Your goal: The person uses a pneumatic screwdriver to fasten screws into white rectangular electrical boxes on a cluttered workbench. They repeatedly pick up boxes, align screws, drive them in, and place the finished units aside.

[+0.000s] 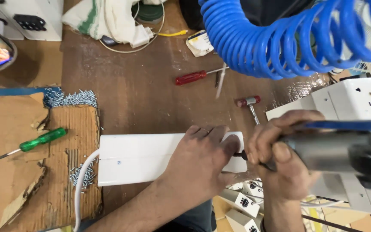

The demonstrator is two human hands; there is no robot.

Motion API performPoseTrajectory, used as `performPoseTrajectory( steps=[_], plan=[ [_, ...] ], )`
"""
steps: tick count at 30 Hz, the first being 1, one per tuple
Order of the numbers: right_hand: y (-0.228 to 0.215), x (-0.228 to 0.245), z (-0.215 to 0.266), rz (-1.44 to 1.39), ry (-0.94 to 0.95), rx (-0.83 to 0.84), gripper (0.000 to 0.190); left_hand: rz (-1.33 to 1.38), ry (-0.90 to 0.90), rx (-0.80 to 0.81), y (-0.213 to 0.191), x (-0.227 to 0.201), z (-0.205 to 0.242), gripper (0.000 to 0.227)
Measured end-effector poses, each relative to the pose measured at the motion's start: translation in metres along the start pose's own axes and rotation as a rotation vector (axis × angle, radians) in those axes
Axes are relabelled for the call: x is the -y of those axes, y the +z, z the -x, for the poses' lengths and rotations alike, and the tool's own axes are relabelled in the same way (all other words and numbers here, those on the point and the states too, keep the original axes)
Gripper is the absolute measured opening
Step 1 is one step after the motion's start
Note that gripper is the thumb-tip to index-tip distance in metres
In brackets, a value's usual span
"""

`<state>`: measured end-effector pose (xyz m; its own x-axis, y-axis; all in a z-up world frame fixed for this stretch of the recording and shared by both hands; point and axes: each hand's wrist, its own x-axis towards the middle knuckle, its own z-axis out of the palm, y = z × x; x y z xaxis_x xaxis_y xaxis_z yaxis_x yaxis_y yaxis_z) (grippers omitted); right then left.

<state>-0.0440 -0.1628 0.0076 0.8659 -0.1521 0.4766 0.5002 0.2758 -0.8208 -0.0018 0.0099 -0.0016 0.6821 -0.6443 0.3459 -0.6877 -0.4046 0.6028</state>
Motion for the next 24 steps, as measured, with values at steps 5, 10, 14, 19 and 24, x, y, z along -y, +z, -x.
performPoseTrajectory(
  steps=[5,10,14,19,24],
  plan=[
    [-0.002,0.001,-0.007,0.068,-0.01,-0.092,0.039,-0.024,0.04,-0.04,-0.003,0.01,0.013,0.065],
    [-0.015,0.038,-0.023,0.055,-0.045,-0.097,0.034,-0.278,-0.111,-0.042,-0.062,0.029,0.054,0.091],
    [-0.043,0.023,-0.026,0.62,0.039,-0.166,0.031,-0.213,-0.233,-0.029,-0.099,0.043,0.083,0.089],
    [-0.091,-0.035,-0.004,1.209,0.258,-0.187,0.037,-0.126,-0.244,-0.086,-0.094,0.05,0.086,0.086],
    [-0.096,-0.067,0.004,1.467,0.26,-0.14,0.055,-0.092,-0.371,-0.069,-0.093,0.061,0.094,0.096]
  ],
)
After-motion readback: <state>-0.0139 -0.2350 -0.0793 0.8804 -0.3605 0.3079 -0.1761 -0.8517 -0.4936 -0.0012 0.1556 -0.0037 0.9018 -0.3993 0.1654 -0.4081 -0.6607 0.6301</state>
